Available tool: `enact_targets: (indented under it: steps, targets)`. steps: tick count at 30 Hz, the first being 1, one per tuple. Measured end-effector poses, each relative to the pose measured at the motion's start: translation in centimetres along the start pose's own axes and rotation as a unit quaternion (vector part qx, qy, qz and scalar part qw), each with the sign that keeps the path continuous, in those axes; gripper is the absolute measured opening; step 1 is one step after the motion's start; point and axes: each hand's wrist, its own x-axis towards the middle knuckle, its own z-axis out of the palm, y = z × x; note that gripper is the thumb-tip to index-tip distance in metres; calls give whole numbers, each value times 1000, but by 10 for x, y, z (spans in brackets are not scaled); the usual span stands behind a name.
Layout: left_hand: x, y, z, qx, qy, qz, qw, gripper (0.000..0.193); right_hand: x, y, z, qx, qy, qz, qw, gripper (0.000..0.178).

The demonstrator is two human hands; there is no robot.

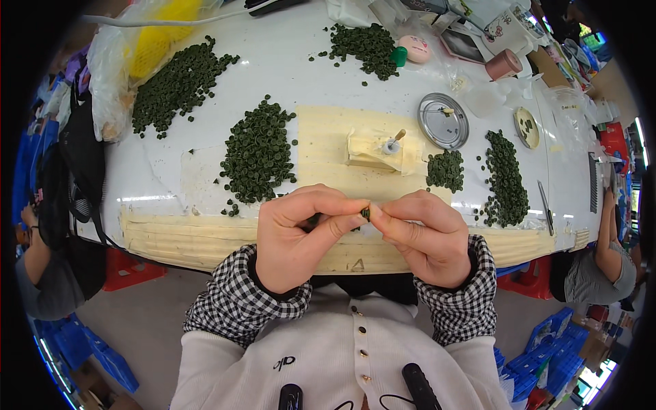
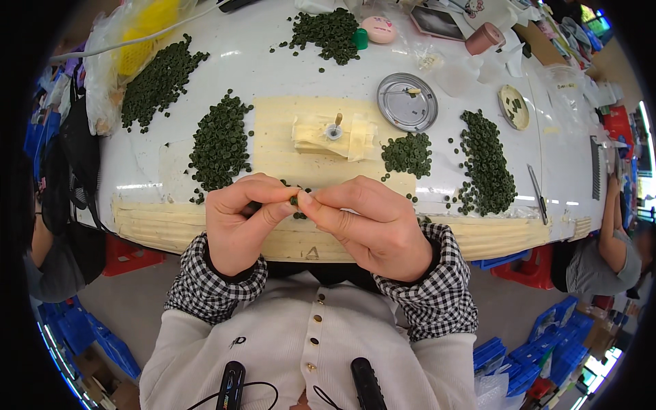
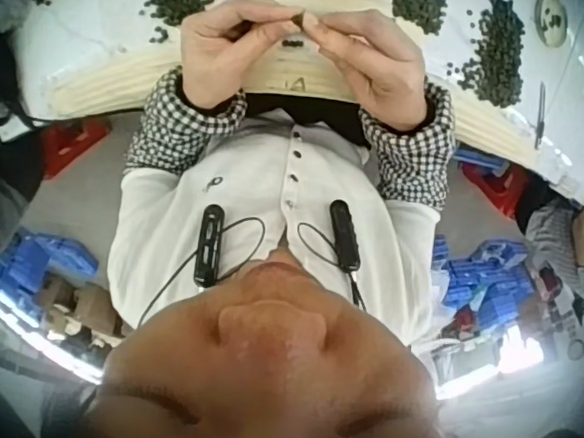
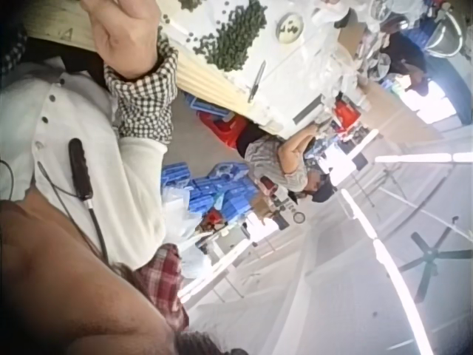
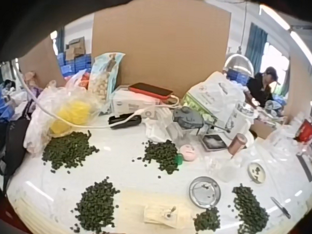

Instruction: Assembling small green beads into a clear plastic component on a workbench.

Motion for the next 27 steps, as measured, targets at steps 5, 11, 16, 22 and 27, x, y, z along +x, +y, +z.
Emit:
enact_targets:
  steps: [5,11,16,22,27]
  targets:
    - [1,4,4,27,32,-24,999,16,2,-6,0,0,18,46,999,36]
    - [-2,12,-9,253,39,16,967,16,-16,-12,-41,-164,158,186,956,17]
    - [-2,9,-11,368,7,48,929,16,-30,-14,-37,-279,63,197,938,10]
    - [-2,12,-10,377,1,35,926,16,-30,-9,-26,-321,41,181,929,12]
    - [0,17,-17,148,11,-75,986,11,-25,-9,-21,-293,63,185,936,13]
